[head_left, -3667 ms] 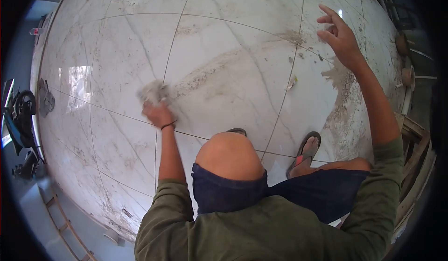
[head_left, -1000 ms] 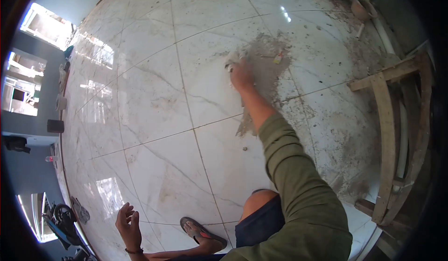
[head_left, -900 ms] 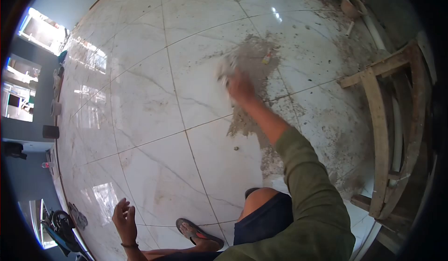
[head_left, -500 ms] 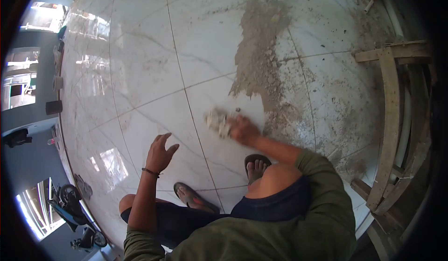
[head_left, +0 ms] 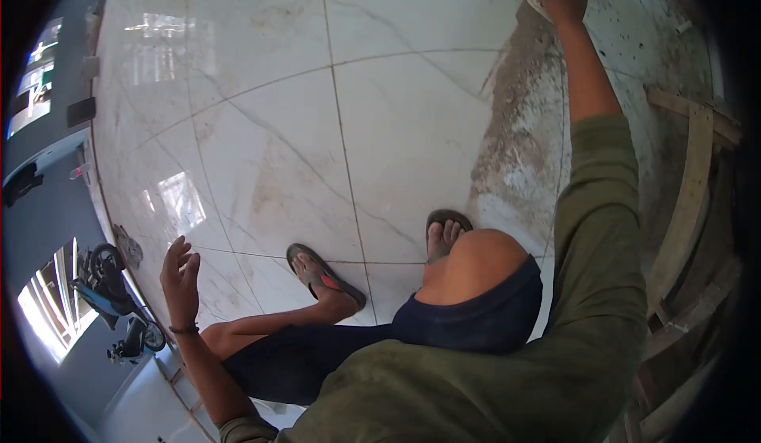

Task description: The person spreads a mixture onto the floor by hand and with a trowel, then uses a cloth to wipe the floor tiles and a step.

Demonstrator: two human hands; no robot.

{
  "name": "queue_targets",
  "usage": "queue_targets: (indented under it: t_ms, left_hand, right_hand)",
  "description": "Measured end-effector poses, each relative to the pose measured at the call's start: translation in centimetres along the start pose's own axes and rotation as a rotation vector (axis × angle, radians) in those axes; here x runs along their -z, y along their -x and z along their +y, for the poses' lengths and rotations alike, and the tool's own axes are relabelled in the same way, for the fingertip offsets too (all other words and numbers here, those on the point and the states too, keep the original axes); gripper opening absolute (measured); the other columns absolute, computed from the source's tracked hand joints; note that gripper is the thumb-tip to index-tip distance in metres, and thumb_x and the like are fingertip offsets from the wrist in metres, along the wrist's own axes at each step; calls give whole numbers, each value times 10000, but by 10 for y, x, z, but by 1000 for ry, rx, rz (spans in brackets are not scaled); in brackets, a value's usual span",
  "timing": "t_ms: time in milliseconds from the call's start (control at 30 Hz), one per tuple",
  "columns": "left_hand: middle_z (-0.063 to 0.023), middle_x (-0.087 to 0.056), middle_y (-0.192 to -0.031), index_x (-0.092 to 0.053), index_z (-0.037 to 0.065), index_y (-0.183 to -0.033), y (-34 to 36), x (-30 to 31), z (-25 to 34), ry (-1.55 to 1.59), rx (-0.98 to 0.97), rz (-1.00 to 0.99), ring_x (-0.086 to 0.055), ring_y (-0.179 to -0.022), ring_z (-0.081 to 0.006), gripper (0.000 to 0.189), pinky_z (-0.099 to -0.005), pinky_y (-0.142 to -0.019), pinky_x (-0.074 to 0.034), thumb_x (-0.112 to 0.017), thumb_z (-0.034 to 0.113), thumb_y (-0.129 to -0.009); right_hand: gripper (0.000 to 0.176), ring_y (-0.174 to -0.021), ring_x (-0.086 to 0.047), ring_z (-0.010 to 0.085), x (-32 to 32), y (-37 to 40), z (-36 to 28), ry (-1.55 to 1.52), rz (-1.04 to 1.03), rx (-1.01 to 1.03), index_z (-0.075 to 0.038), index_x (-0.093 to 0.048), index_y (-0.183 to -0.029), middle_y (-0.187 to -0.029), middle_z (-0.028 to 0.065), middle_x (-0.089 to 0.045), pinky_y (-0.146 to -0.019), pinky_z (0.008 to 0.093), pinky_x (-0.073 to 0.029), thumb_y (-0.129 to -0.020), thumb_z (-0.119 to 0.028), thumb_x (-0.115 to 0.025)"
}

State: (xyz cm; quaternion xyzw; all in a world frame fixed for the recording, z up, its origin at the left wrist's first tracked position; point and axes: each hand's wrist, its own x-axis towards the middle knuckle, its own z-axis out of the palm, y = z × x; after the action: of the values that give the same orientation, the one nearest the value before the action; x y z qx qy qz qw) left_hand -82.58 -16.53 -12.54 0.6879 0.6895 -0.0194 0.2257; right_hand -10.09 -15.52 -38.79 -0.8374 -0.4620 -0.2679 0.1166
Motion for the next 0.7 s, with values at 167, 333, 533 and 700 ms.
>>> queue_targets:
  t_ms: [167,333,533,700]
  left_hand:
    - [-149,-654,-1156,-545,21,-1326,-4,-17,43,-19,-86,-85,-635,-985,-212,444,-351,-835,-515,-650,133,-909]
    - [-147,-653,-1155,-547,28,-1325,-30,-29,69,-97,-169,-127,-634,-1007,-212,440,-356,-843,-520,-647,143,-912]
    - [-138,-662,-1133,-566,23,-1303,-39,-45,81,-98,-242,-105,-643,-970,-203,425,-338,-801,-526,-651,129,-899]
    - [-138,-661,-1143,-564,33,-1308,-13,-31,69,-68,-198,-56,-644,-978,-206,423,-343,-811,-525,-643,109,-900]
  right_hand:
    - [498,-1100,-532,411,84,134,-36,-513,-157,218,41,-527,-1242,-1165,225,-565,-981,531,-416,-829,-210,-646]
    - [477,-1094,-490,429,164,366,-90,-740,-615,314,3,-607,-1172,-1215,217,-537,-965,530,-417,-757,-215,-695]
    - [154,-1077,-501,386,108,288,-39,-490,-480,423,-36,-679,-888,-1273,146,-536,-927,498,-443,-815,-157,-619]
    - [381,-1000,-561,416,-24,115,38,-306,-281,-70,-29,-548,-1229,-1062,252,-599,-850,517,-474,-888,-200,-549]
